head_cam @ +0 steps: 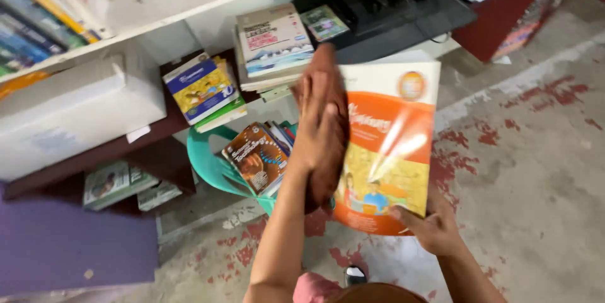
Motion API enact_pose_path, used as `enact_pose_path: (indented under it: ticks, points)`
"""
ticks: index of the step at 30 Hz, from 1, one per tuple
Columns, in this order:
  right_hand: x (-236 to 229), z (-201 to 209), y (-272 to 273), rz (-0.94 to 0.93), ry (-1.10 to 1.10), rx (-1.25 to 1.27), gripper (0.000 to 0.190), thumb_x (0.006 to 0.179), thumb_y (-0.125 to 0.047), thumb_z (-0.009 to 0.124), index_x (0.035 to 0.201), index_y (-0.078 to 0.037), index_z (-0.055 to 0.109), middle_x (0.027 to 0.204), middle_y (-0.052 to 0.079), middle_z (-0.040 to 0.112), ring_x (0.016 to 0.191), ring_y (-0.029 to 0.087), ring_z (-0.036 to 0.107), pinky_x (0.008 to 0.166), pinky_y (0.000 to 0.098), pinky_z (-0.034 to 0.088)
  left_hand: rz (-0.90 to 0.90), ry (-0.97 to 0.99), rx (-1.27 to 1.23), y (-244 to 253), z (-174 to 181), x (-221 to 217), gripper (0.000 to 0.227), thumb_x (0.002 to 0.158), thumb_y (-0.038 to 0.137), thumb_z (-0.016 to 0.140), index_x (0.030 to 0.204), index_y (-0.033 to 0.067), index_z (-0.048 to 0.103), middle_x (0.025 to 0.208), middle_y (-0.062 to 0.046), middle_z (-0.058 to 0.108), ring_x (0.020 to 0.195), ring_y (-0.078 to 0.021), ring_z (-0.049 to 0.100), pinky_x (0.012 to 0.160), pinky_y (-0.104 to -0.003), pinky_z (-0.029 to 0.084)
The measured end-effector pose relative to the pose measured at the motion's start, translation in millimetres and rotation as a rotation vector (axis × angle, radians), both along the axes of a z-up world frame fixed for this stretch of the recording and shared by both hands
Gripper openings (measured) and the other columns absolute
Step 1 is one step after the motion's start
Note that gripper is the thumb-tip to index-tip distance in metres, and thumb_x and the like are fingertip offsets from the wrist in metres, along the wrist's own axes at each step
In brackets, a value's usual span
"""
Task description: Sorting and cleaning books by moving them from a shelf to a small chair
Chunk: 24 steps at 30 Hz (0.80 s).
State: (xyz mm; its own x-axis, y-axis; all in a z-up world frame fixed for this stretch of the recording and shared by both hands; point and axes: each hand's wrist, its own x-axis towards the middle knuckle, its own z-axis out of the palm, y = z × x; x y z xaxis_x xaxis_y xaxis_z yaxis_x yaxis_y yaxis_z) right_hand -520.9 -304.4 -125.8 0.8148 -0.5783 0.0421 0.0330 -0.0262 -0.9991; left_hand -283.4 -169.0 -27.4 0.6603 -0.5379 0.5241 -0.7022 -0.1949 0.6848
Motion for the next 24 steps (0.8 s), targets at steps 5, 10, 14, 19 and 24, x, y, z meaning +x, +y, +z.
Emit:
enact_pose_path:
  ticks: [5, 10, 14, 19, 24]
  points:
    - [-24, -14, -31, 0.085, -0.158, 0.027, 0.049, 0.075, -0.002, 0.076, 0.122, 0.003, 0.063, 0.09, 0.009, 0.073, 0.054, 0.01, 0.055, 0.04, 0.0225, 0.044, -0.286, 0.586, -0.358, 21, -46, -11, 0.064, 0.103, 0.032, 0.05, 0.154, -0.0049, 0.038, 0.158, -0.016, 0.046, 0.145, -0.0235, 0.043, 0.119, -0.032, 0.033]
    - [-4, -44, -51, 0.088, -0.281, 0.127, 0.073, 0.082, -0.005, 0.066, 0.151, 0.002, 0.045, 0.134, 0.013, 0.06, 0.114, 0.023, 0.057, 0.097, 0.0407, 0.048, -0.283, 0.297, -0.299, 50, 4, -39, 0.041, 0.103, 0.033, 0.06, 0.133, 0.0056, 0.059, 0.115, -0.02, 0.07, 0.108, -0.0314, 0.066, 0.097, -0.048, 0.051]
    - [1, -15, -20, -0.006, -0.451, -0.058, 0.011, 0.094, -0.012, 0.069, 0.096, -0.001, 0.069, 0.085, 0.002, 0.069, 0.069, 0.009, 0.059, 0.064, 0.0205, 0.05, -0.27, 0.155, -0.324, 61, 97, -61, 0.056, 0.102, 0.017, 0.055, 0.151, -0.0028, 0.037, 0.141, -0.019, 0.061, 0.125, -0.0263, 0.062, 0.105, -0.034, 0.048]
    - [11, 61, 33, -0.125, -0.547, -0.228, 0.053, 0.09, 0.001, 0.062, 0.141, 0.001, 0.046, 0.124, 0.008, 0.062, 0.098, 0.013, 0.058, 0.089, 0.0241, 0.049, -0.056, -0.028, -0.337, 45, 104, -47, 0.054, 0.102, 0.029, 0.059, 0.143, -0.0023, 0.044, 0.125, -0.019, 0.071, 0.108, -0.0264, 0.073, 0.089, -0.034, 0.058]
    - [45, 82, 43, -0.237, -0.79, -0.052, 0.065, 0.098, -0.013, 0.061, 0.157, -0.004, 0.035, 0.149, 0.013, 0.053, 0.123, 0.017, 0.056, 0.107, 0.0284, 0.048, 0.163, 0.047, -0.376, 22, 16, -87, 0.032, 0.099, 0.025, 0.058, 0.117, -0.0001, 0.063, 0.106, -0.017, 0.066, 0.087, -0.0321, 0.066, 0.075, -0.039, 0.054]
